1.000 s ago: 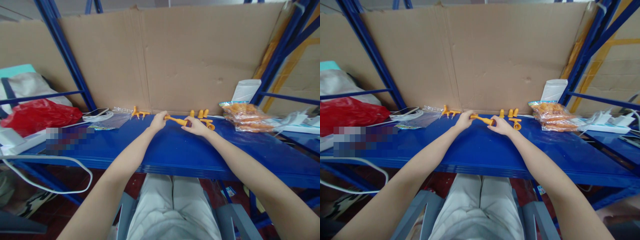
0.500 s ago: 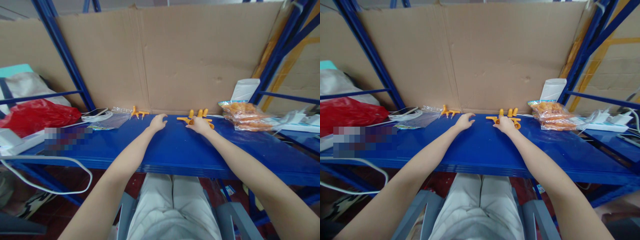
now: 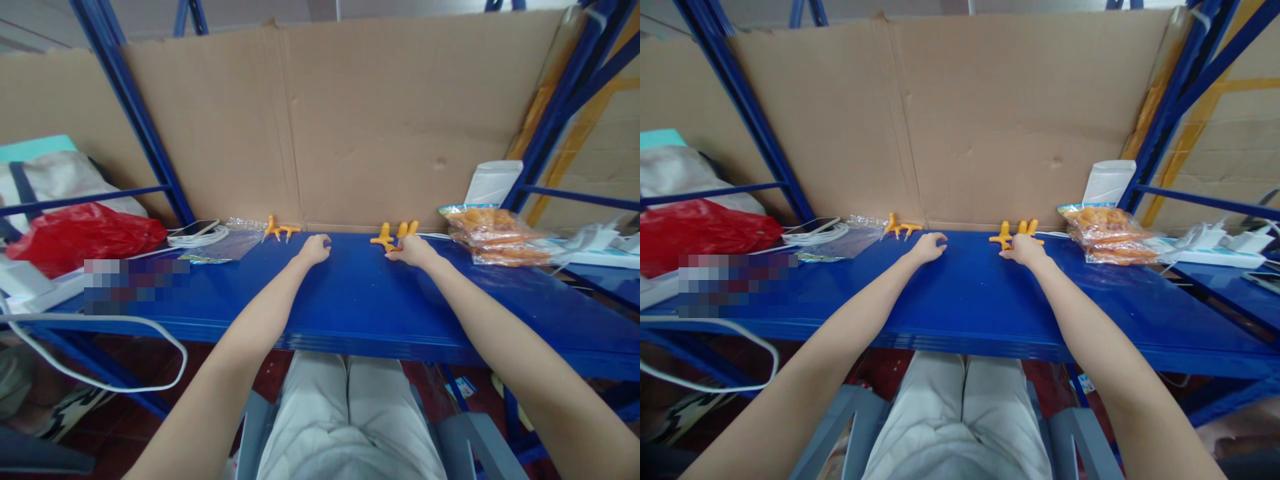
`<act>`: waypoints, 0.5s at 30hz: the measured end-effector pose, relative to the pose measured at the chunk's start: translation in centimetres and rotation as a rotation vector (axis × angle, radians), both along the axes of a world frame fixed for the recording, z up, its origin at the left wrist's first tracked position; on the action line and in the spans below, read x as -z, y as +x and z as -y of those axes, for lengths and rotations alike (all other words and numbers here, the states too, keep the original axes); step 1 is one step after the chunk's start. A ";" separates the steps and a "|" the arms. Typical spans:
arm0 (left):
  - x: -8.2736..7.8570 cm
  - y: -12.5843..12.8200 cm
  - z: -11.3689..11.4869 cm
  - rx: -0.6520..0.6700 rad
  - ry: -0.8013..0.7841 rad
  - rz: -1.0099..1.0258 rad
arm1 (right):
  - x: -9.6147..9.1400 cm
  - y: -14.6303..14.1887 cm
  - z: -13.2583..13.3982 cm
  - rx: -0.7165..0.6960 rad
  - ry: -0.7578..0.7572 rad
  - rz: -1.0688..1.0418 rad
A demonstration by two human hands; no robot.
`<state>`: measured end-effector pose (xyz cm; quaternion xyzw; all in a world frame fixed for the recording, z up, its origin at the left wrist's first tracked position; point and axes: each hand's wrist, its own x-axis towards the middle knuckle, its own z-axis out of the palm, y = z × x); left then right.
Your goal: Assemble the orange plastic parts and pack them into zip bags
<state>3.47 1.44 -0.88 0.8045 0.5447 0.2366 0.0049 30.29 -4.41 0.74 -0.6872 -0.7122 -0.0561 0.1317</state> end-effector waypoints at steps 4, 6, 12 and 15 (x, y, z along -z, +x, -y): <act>-0.2 -1.3 -0.2 -0.233 -0.075 -0.010 | -0.5 0.5 0.1 0.017 0.076 -0.044; -0.3 -2.3 -0.2 -0.390 -0.103 -0.008 | -0.8 0.5 0.3 0.032 0.081 -0.068; -0.1 -4.5 -0.5 -0.532 -0.259 -0.043 | -0.8 0.1 0.4 -0.017 0.016 -0.099; 0.0 -4.6 -0.7 -0.518 -0.234 -0.065 | -0.5 0.2 0.1 -0.034 0.007 -0.101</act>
